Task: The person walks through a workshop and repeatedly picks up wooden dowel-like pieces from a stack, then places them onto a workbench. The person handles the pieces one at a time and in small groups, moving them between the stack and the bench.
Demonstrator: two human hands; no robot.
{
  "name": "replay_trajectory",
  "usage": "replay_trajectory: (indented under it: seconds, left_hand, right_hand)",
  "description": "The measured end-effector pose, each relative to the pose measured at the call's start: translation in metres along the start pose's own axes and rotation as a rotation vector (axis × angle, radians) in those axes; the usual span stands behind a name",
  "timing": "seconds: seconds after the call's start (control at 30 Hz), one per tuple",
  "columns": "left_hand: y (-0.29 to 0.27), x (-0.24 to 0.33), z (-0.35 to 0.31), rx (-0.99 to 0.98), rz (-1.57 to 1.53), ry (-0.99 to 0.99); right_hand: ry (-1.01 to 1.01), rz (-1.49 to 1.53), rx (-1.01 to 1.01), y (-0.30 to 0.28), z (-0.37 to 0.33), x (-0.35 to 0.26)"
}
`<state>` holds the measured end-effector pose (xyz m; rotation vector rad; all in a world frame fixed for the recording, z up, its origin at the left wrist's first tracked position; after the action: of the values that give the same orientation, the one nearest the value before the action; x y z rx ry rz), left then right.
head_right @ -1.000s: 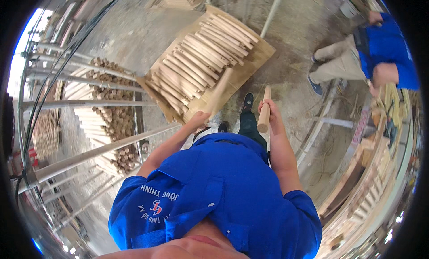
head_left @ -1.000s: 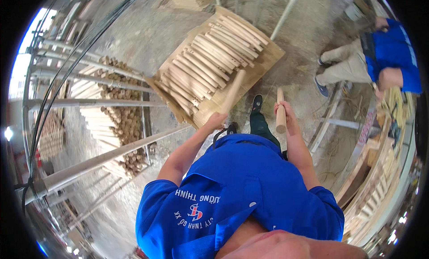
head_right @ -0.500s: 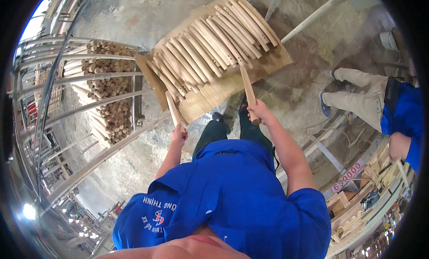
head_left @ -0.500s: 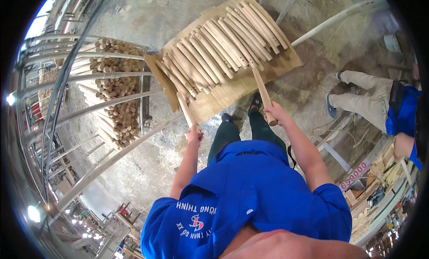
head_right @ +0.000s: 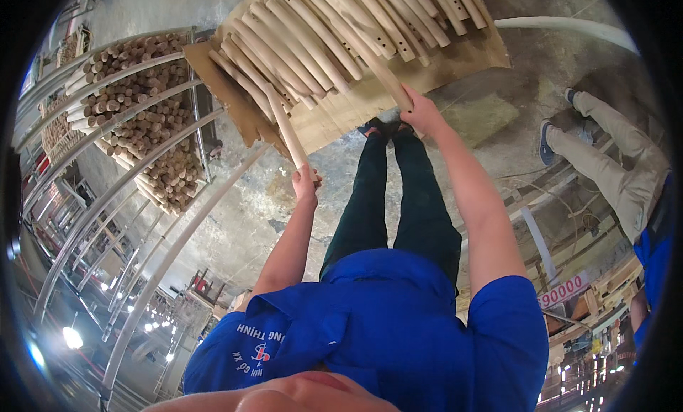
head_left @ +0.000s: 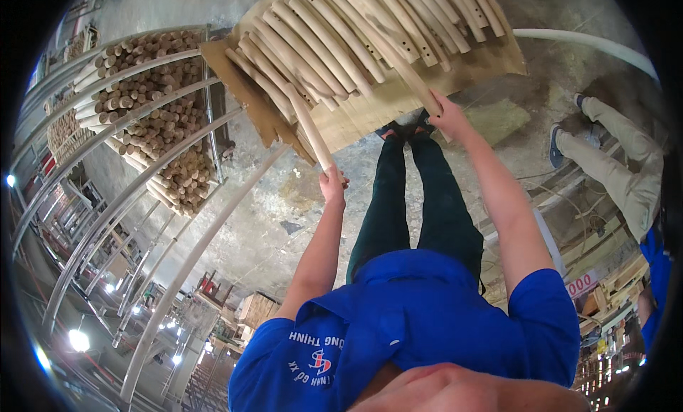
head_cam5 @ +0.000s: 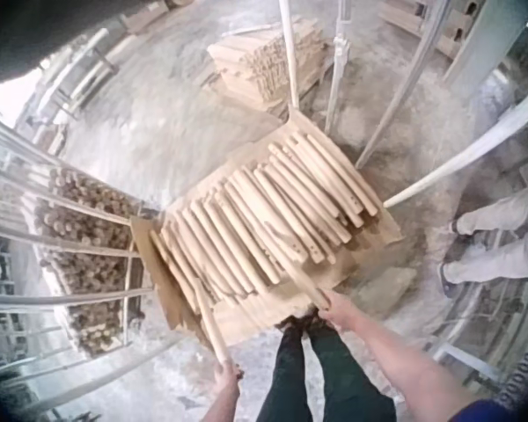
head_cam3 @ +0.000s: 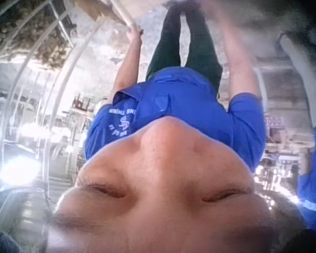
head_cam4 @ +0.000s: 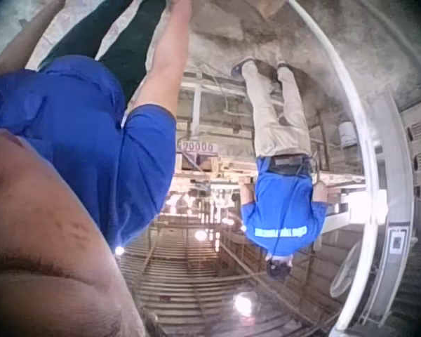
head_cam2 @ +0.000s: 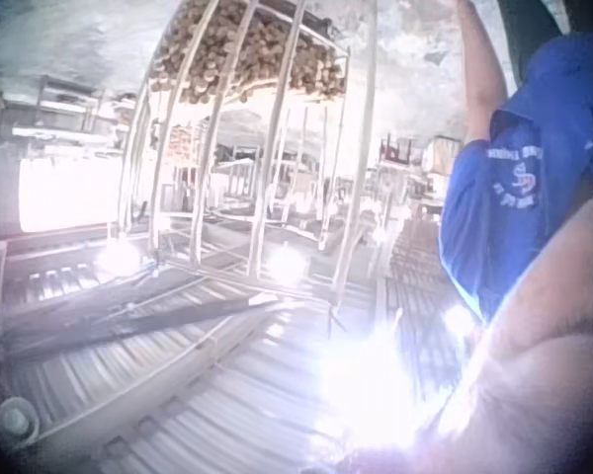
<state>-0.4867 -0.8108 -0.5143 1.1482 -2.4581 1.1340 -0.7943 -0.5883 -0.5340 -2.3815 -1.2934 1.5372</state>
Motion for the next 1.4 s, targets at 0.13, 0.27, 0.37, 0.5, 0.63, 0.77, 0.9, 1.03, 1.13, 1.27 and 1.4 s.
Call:
replay_trajectory:
  seconds: [0.13, 0.27, 0.37, 0.5, 0.63, 0.77, 0.9, 1.03, 1.13, 1.27, 1.4]
  left_hand:
    - [0.003, -0.017, 0.028, -0.055, 0.000, -0.042]
    - [0.010, -0.036, 0.042, -0.103, 0.076, 0.004]
    - [0.012, -0.056, 0.048, -0.089, 0.124, -0.046]
    - [0.013, -0.074, 0.053, -0.094, 0.143, -0.061]
    - [0.019, -0.083, 0.056, -0.129, 0.110, -0.076]
    - [0.010, -0.094, 0.064, -0.121, 0.113, -0.077]
    - [0.009, -0.097, 0.072, -0.115, 0.098, -0.071]
    - [0.002, -0.099, 0.074, -0.104, 0.102, -0.051]
    - [0.002, -0.101, 0.076, -0.118, 0.122, -0.038]
    - [0.010, -0.102, 0.074, -0.134, 0.087, -0.048]
    - [0.011, -0.102, 0.069, -0.145, 0.092, -0.091]
  right_hand:
    - [-0.090, -0.022, 0.007, 0.031, 0.044, -0.011]
    - [-0.214, 0.105, 0.116, 0.059, 0.090, -0.018]
    - [-0.353, -0.028, 0.203, 0.067, 0.127, -0.020]
    - [-0.273, -0.268, 0.405, 0.059, 0.153, 0.001]
    - [-0.157, -0.346, 0.423, 0.050, 0.180, 0.032]
    - [-0.033, -0.445, 0.254, 0.074, 0.206, 0.030]
    - [-0.031, -0.564, 0.295, 0.075, 0.226, 0.030]
    - [0.024, -0.077, 0.349, 0.049, 0.230, 0.033]
    - [-0.004, 0.031, 0.360, 0.016, 0.223, 0.045]
    - [-0.108, -0.471, 0.684, -0.033, 0.211, 0.045]
    - [-0.107, -0.607, 0.673, -0.011, 0.210, 0.044]
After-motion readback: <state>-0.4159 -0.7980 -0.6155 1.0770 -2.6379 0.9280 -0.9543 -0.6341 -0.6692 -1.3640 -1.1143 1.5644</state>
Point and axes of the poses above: each hand's wrist, its own z-axis towards the middle knuckle, its own y-axis out of the palm, x = y × z, the point moved 8 cm from there along z, towards the middle knuckle, and after that the axes turned 14 degrees about x, right-handed, at the moved point
